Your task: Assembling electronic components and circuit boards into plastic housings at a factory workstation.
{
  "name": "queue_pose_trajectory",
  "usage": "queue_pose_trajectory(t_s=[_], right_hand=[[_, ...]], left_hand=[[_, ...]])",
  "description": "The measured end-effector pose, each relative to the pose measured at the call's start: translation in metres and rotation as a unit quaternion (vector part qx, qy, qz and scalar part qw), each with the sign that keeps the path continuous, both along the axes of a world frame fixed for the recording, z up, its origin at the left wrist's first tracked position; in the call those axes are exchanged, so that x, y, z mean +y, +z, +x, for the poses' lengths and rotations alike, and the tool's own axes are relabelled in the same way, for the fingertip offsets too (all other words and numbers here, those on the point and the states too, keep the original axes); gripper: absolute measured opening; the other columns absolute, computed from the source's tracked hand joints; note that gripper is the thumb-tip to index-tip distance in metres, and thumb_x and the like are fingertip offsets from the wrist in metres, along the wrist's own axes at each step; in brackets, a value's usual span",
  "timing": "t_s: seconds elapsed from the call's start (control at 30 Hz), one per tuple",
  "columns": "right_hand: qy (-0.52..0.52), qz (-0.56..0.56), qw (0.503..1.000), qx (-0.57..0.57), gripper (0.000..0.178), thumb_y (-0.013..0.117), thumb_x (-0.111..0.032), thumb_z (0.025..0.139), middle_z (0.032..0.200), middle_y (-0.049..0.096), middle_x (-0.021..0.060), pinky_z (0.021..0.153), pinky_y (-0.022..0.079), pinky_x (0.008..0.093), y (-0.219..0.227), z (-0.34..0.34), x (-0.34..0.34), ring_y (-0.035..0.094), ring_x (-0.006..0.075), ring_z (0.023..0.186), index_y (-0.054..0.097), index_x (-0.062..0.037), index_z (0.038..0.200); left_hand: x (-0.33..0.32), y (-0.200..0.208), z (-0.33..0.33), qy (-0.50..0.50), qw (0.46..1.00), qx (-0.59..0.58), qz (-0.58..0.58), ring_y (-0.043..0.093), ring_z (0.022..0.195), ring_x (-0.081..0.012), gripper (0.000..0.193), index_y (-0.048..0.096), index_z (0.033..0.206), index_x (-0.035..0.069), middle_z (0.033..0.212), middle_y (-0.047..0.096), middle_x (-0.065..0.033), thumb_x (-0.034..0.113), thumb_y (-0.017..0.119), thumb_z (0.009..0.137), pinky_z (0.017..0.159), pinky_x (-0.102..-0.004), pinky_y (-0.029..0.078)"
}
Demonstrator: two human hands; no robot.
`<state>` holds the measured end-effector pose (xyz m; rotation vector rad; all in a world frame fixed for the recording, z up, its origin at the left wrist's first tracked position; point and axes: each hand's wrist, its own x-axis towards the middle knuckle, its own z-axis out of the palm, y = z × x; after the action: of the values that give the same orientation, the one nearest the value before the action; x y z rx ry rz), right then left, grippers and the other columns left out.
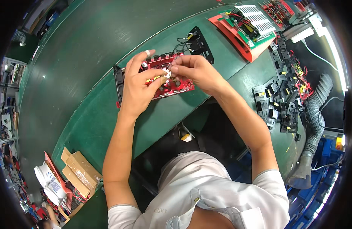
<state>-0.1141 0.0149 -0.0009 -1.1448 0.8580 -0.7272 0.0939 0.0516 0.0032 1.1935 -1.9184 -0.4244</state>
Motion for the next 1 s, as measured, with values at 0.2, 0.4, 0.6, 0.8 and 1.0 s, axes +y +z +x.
queue_pose_trajectory(t_s=[0.2, 0.4, 0.6, 0.8, 1.0], right_hand=[[-0.018, -0.44, 0.852, 0.283, 0.011, 0.061, -0.004, 0.091, 0.087, 0.06, 0.0132, 0.067, 0.049, 0.0348, 0.014, 0.0, -0.007, 0.061, 0.0271, 0.077, 0.061, 0.0015, 0.101], [0.026, -0.549, 0.785, 0.286, 0.021, 0.065, 0.004, 0.08, 0.09, 0.059, 0.0139, 0.069, 0.049, 0.0417, 0.008, -0.005, -0.02, 0.059, 0.035, 0.081, 0.059, 0.001, 0.1], [0.069, -0.605, 0.732, 0.305, 0.03, 0.065, 0.007, 0.071, 0.089, 0.056, 0.0129, 0.067, 0.049, 0.0412, 0.004, -0.008, -0.029, 0.058, 0.0335, 0.081, 0.058, -0.0011, 0.099], [0.093, -0.598, 0.741, 0.293, 0.028, 0.065, 0.006, 0.072, 0.092, 0.056, 0.011, 0.067, 0.05, 0.0405, -0.007, -0.005, -0.031, 0.058, 0.0323, 0.081, 0.059, -0.0028, 0.098], [0.098, -0.591, 0.744, 0.296, 0.031, 0.064, 0.007, 0.072, 0.095, 0.058, 0.0109, 0.068, 0.051, 0.0392, -0.012, -0.006, -0.034, 0.06, 0.0316, 0.081, 0.061, -0.004, 0.101]], left_hand=[[-0.002, 0.003, 0.002, -0.005, 0.988, -0.15, 0.017, 0.044, 0.131, -0.0367, 0.04, 0.074, 0.105, 0.008, 0.14, 0.049, -0.0187, 0.028, 0.082, 0.072, 0.107, -0.0459, 0.037], [0.0, -0.004, -0.001, -0.008, 0.983, -0.183, 0.004, 0.048, 0.125, -0.0354, 0.044, 0.072, 0.102, 0.001, 0.131, 0.053, -0.0204, 0.034, 0.08, 0.075, 0.103, -0.0492, 0.037], [-0.003, -0.009, -0.001, -0.004, 0.987, -0.162, -0.006, 0.051, 0.121, -0.0328, 0.041, 0.072, 0.103, 0.003, 0.126, 0.057, -0.0171, 0.033, 0.079, 0.075, 0.105, -0.0485, 0.036], [-0.002, -0.013, 0.0, 0.002, 0.986, -0.166, -0.001, 0.051, 0.121, -0.0328, 0.039, 0.072, 0.1, 0.003, 0.126, 0.057, -0.0163, 0.034, 0.078, 0.076, 0.105, -0.0509, 0.035], [-0.002, -0.013, 0.0, 0.003, 0.987, -0.158, 0.003, 0.05, 0.123, -0.0321, 0.038, 0.073, 0.097, 0.004, 0.126, 0.056, -0.0154, 0.034, 0.078, 0.075, 0.105, -0.0504, 0.035]])
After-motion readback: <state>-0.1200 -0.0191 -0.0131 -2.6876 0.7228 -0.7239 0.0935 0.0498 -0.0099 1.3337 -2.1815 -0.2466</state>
